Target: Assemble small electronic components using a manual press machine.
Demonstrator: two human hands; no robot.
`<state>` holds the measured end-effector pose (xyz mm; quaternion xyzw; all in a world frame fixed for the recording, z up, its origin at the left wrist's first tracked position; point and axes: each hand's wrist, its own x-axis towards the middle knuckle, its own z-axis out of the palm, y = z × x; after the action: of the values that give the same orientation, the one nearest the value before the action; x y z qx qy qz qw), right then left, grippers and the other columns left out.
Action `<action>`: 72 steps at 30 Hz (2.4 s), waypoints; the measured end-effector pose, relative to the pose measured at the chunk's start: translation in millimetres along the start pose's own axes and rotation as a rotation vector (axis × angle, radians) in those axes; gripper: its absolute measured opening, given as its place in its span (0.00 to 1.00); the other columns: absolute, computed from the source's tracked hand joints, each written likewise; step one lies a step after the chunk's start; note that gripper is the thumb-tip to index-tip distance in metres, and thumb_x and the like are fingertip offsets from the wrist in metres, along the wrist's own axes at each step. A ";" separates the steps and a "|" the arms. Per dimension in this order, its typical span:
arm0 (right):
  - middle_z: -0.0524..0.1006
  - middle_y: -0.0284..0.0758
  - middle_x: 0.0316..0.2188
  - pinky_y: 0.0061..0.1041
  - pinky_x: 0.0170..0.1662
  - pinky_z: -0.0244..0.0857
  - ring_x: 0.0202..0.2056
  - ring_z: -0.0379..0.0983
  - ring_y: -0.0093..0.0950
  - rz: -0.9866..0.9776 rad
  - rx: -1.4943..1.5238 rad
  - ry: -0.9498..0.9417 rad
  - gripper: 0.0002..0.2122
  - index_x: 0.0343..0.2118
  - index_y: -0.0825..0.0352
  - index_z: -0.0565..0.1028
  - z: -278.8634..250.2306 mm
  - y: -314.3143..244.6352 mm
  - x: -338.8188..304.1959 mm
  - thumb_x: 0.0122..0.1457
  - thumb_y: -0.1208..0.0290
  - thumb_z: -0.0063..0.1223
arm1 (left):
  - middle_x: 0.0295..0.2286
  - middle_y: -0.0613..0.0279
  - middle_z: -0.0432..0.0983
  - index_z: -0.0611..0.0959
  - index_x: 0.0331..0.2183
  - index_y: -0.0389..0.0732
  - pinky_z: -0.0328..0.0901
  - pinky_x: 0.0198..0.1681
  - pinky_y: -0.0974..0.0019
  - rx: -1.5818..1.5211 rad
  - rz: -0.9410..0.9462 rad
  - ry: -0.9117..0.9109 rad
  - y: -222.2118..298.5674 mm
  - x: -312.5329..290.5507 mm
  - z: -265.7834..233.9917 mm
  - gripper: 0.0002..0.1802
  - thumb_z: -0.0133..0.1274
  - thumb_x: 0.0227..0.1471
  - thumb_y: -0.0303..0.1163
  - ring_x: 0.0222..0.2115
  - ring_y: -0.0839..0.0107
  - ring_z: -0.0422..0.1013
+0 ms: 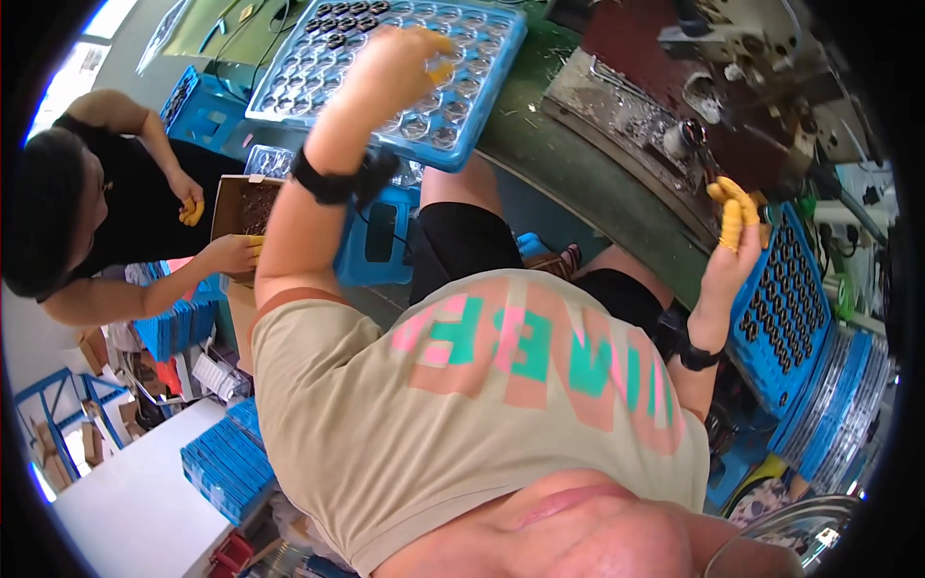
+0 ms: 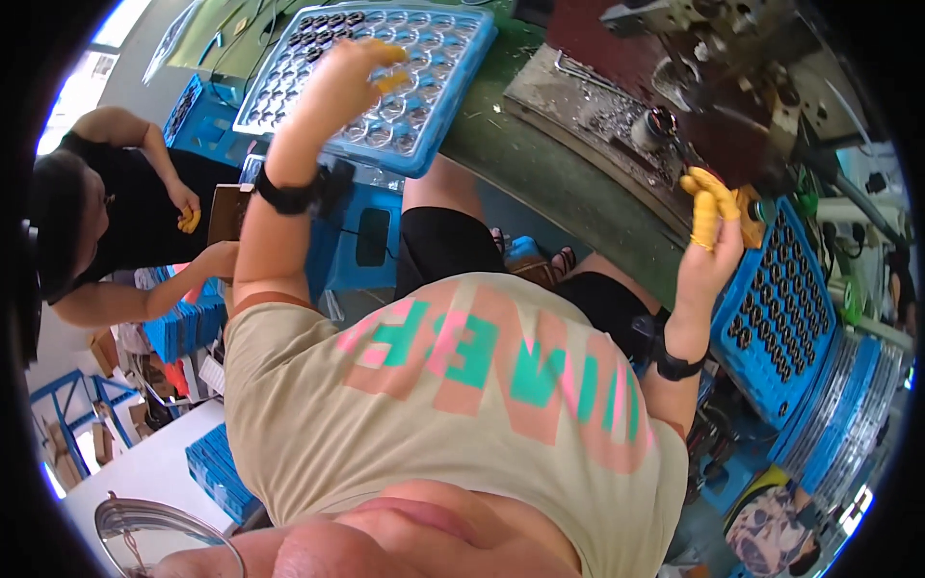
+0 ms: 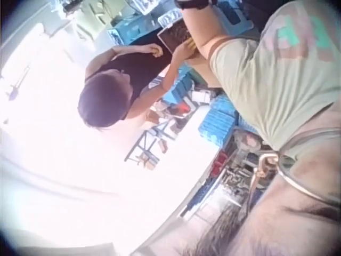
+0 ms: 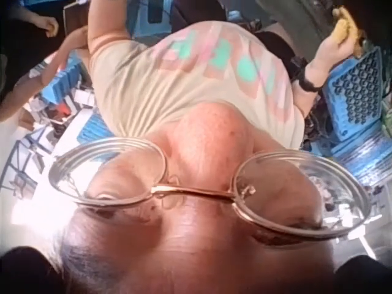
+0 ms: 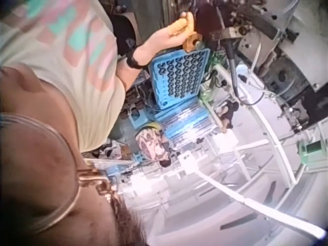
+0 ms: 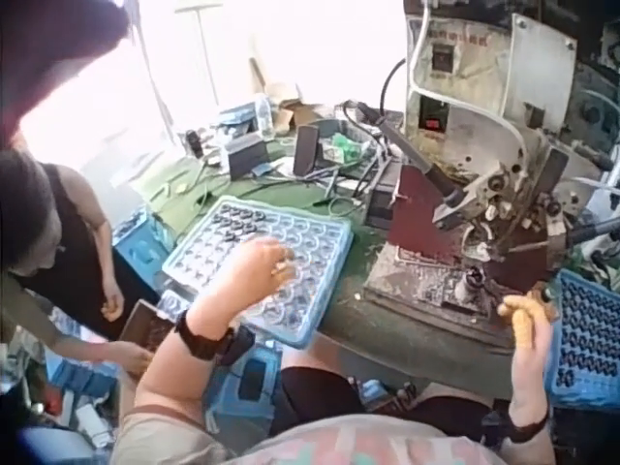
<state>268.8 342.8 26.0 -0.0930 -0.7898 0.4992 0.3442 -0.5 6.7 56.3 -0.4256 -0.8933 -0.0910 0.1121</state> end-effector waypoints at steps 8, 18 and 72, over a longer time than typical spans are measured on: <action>0.73 0.40 0.50 0.24 0.55 0.62 0.50 0.70 0.28 -0.060 -0.141 0.041 0.16 0.55 0.73 0.67 15.3 34.7 30.2 0.66 0.76 0.44 | 0.26 0.48 0.79 0.83 0.31 0.38 0.71 0.35 0.54 0.049 -0.372 -0.016 -142.8 21.6 27.1 0.13 0.54 0.46 0.37 0.30 0.54 0.77; 0.75 0.37 0.45 0.25 0.51 0.64 0.45 0.72 0.27 -0.109 -0.210 -0.010 0.17 0.50 0.74 0.70 47.6 29.9 40.0 0.60 0.72 0.56 | 0.28 0.46 0.80 0.85 0.26 0.36 0.72 0.36 0.54 0.116 -0.619 0.031 -149.6 44.7 54.2 0.12 0.57 0.38 0.34 0.31 0.52 0.78; 0.77 0.40 0.39 0.30 0.43 0.69 0.40 0.75 0.38 -0.220 -0.353 0.168 0.21 0.42 0.69 0.74 -10.1 45.2 -57.4 0.45 0.70 0.70 | 0.33 0.53 0.74 0.81 0.35 0.34 0.69 0.38 0.61 -0.722 0.341 0.307 196.2 106.3 63.8 0.22 0.70 0.37 0.35 0.33 0.56 0.73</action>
<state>309.1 343.9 -35.8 -0.1064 -0.8388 0.3032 0.4395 79.7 223.7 37.8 -0.5606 -0.6941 -0.4401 0.1011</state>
